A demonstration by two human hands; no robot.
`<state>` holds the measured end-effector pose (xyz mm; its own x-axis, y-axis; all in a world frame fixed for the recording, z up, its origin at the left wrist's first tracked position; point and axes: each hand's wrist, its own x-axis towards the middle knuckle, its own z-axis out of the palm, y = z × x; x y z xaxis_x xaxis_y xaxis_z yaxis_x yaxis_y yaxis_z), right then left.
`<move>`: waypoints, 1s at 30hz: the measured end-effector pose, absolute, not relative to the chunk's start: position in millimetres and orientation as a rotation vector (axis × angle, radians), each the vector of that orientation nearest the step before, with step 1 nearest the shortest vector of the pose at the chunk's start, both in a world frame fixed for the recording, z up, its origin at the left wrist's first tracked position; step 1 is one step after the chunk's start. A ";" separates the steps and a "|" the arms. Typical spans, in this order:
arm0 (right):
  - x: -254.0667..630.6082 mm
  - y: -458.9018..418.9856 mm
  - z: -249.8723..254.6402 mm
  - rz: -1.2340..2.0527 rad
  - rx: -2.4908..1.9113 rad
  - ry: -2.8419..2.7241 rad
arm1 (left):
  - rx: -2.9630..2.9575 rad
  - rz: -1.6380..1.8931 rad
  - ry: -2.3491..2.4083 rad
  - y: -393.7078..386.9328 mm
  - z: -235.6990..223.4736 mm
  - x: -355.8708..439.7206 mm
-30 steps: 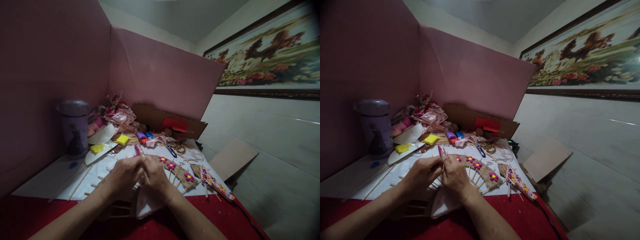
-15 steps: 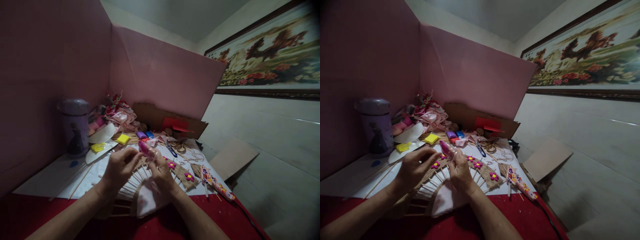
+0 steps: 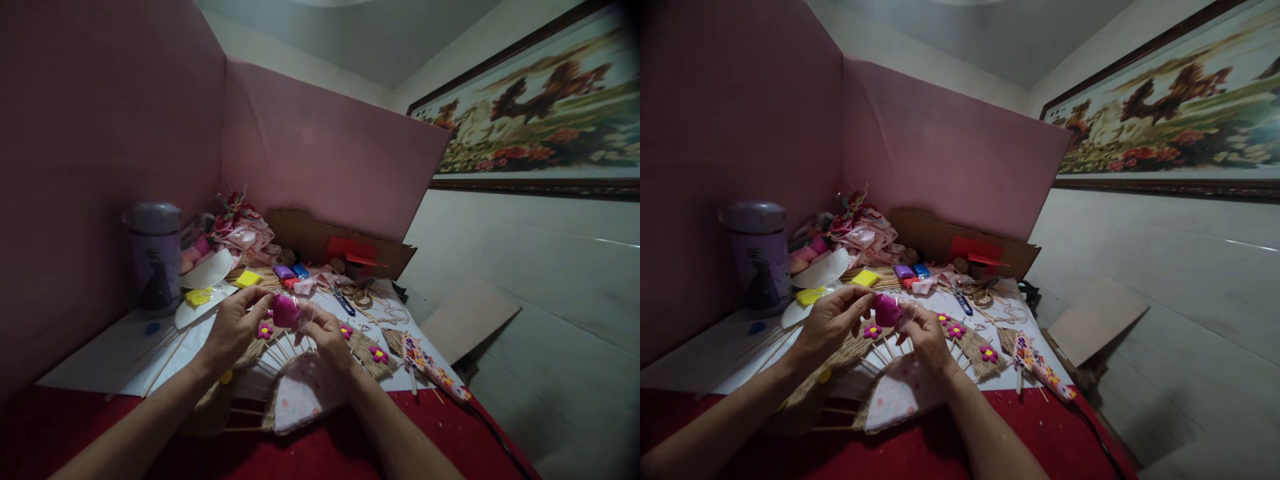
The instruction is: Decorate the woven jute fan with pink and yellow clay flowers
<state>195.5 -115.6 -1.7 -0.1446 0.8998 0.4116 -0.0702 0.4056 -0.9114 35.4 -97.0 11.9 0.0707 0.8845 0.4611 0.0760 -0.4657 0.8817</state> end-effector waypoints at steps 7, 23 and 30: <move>196.2 -118.6 2.2 1.031 -0.792 -1.447 | 1.781 1.401 0.968 -95.1 8.1 33.0; 197.9 -113.5 -3.6 1.093 -0.762 -1.339 | 1.565 1.304 0.809 -95.0 12.3 35.3; 198.5 -113.0 -3.1 1.107 -0.743 -1.352 | 1.579 1.282 0.799 -93.6 10.1 34.8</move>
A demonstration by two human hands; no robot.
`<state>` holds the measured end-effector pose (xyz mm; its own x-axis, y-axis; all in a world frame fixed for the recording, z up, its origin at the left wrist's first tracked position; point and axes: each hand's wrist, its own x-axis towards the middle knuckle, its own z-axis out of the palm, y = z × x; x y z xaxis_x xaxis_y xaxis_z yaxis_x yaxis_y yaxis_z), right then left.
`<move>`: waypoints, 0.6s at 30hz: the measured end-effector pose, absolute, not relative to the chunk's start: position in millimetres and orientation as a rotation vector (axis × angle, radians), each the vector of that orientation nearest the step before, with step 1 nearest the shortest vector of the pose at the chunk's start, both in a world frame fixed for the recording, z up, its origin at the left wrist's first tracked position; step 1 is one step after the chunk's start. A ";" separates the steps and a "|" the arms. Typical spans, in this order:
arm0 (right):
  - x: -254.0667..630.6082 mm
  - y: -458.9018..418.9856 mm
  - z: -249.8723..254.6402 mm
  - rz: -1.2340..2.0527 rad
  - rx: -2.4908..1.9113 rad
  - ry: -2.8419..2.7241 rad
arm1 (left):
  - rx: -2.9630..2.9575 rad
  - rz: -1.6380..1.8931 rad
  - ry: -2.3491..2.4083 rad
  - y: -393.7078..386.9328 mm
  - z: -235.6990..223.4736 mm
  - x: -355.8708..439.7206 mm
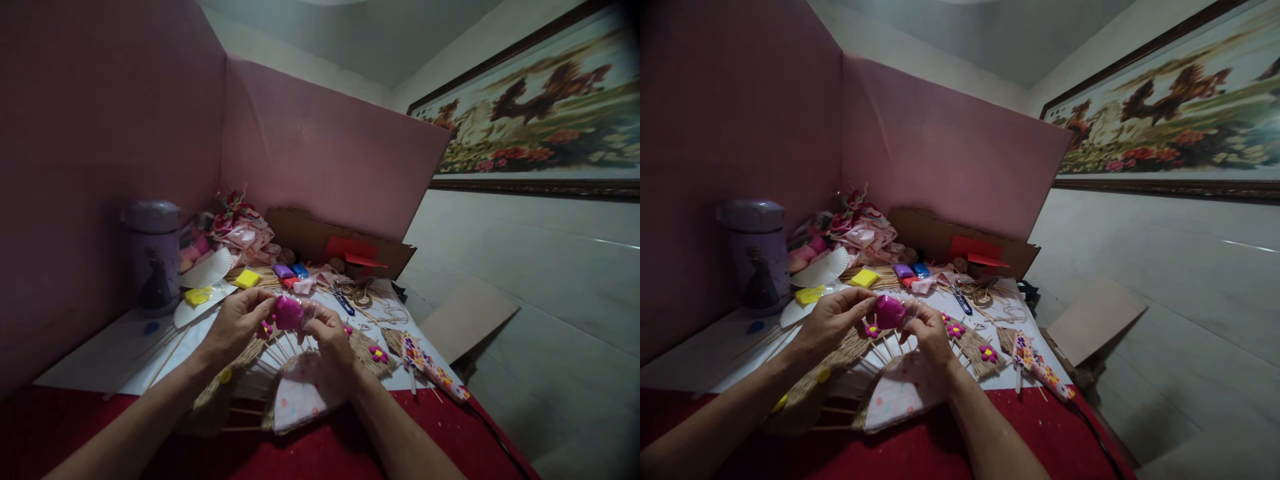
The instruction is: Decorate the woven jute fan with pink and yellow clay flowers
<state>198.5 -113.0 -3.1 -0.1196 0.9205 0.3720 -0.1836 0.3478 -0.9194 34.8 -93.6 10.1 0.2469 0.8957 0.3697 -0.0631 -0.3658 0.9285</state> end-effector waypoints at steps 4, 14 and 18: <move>198.6 -113.4 -3.0 1.106 -0.753 -1.346 | 1.589 1.283 0.812 -95.0 11.8 34.9; 197.8 -116.6 0.3 1.079 -0.776 -1.378 | 1.592 1.272 0.848 -93.7 10.2 34.7; 198.2 -116.2 0.0 1.067 -0.780 -1.380 | 1.608 1.280 0.849 -93.4 9.8 34.4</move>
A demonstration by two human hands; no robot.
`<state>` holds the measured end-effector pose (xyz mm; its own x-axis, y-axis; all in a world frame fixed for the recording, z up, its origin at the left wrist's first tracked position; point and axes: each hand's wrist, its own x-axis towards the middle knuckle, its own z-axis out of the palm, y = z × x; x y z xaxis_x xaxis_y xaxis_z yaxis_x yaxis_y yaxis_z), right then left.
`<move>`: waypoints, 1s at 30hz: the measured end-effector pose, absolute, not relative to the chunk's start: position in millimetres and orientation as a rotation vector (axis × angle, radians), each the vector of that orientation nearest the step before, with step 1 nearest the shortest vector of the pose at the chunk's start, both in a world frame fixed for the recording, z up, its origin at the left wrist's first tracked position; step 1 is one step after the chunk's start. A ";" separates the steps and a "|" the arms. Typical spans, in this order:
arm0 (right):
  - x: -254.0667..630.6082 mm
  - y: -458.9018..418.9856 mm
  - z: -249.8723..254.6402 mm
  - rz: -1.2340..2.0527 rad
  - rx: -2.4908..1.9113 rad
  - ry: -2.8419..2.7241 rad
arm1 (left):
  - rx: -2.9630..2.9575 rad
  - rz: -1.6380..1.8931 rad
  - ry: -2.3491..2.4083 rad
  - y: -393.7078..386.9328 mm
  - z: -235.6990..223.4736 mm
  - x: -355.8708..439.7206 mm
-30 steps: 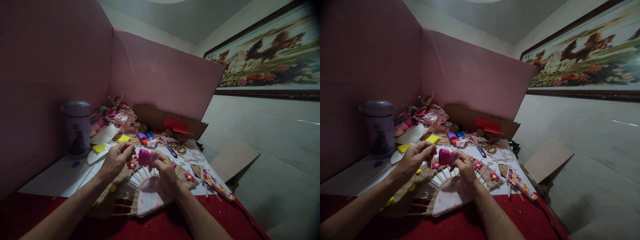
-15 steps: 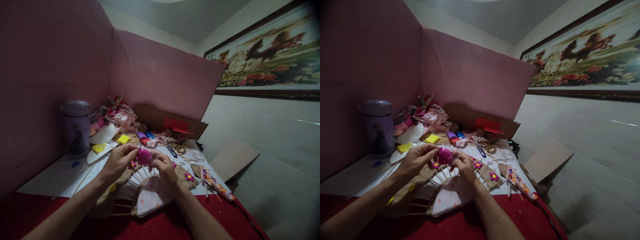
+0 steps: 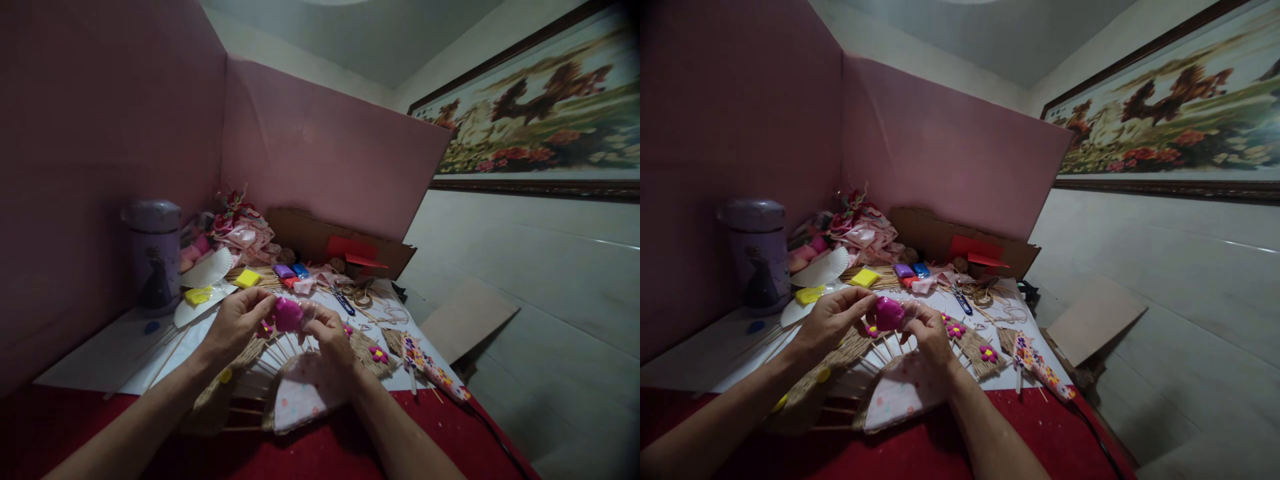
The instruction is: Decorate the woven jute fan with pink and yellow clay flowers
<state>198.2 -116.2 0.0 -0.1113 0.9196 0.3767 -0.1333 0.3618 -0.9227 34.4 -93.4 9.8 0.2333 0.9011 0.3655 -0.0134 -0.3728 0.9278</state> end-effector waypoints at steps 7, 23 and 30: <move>199.4 -114.4 -0.9 1.056 -0.774 -1.427 | 1.574 1.286 0.883 -96.8 12.6 34.1; 197.9 -117.3 -2.5 1.168 -0.768 -1.450 | 1.485 1.328 0.833 -96.9 16.2 35.6; 197.3 -118.5 0.5 1.096 -0.779 -1.396 | 1.504 1.415 0.881 -95.0 11.5 35.0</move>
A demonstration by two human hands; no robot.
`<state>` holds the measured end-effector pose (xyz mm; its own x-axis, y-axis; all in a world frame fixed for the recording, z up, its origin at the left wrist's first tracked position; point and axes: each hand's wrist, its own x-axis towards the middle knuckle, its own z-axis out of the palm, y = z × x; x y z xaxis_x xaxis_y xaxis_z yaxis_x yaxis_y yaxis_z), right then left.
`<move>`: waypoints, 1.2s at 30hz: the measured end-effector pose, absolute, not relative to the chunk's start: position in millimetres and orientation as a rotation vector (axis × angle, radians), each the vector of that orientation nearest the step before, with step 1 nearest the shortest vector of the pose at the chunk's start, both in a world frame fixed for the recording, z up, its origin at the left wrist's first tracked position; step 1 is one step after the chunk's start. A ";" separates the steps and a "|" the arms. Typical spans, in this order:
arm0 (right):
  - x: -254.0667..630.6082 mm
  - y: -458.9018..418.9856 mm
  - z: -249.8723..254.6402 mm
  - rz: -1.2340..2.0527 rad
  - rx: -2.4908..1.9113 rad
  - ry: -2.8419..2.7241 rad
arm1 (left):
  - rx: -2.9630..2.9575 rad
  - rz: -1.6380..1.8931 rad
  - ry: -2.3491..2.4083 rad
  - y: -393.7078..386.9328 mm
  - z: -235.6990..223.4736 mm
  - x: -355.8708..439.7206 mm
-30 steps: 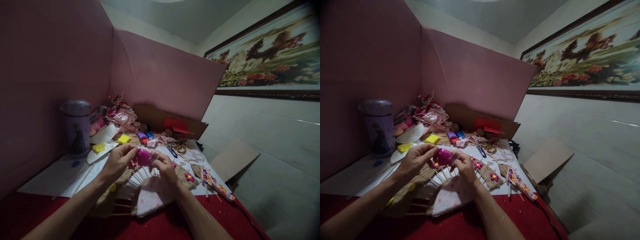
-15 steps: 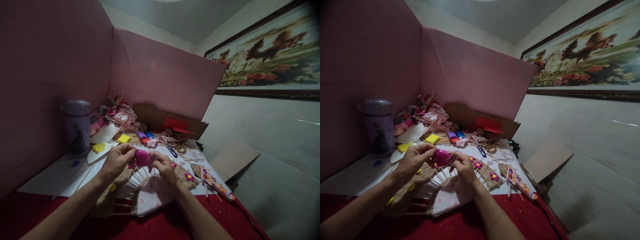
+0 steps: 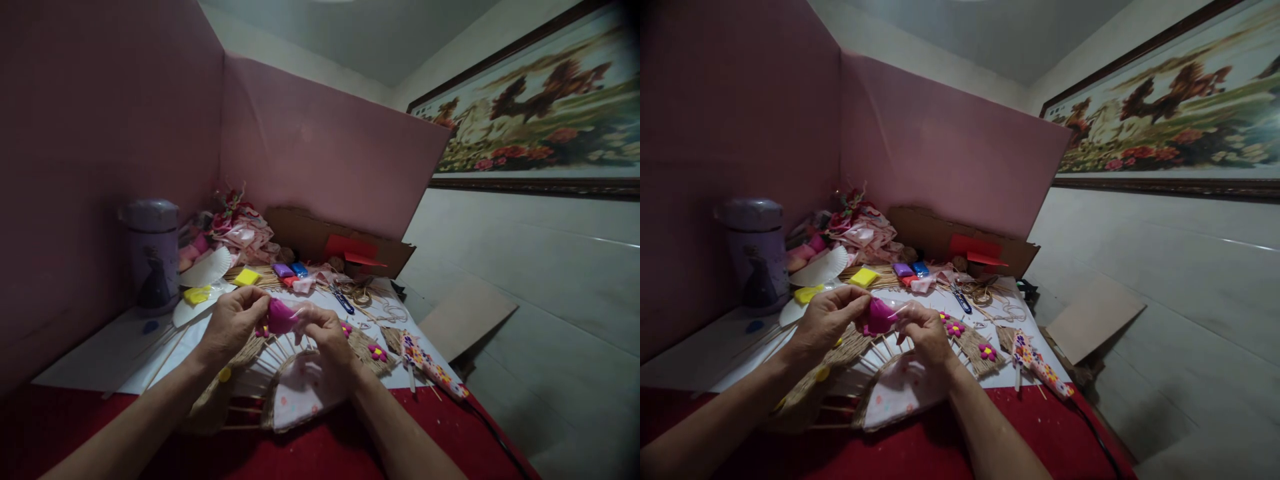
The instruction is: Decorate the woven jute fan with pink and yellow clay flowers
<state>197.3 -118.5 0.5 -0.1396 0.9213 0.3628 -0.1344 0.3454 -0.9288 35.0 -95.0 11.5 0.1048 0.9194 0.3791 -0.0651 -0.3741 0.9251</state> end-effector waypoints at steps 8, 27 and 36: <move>199.4 -113.6 -8.1 1.270 -0.730 -1.381 | 1.458 1.344 0.849 -99.2 15.6 35.5; 207.7 -108.4 -7.3 1.365 -0.704 -1.503 | 1.409 1.293 0.834 -103.0 18.5 37.7; 207.2 -107.4 -4.8 1.271 -0.747 -1.430 | 1.390 1.322 0.822 -103.3 16.0 39.4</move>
<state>207.2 -107.4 -4.8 -0.2709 0.9188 0.2870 -0.1778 0.2452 -0.9530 39.4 -103.3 16.0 0.1691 0.9426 0.2879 -0.1589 -0.2623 0.9518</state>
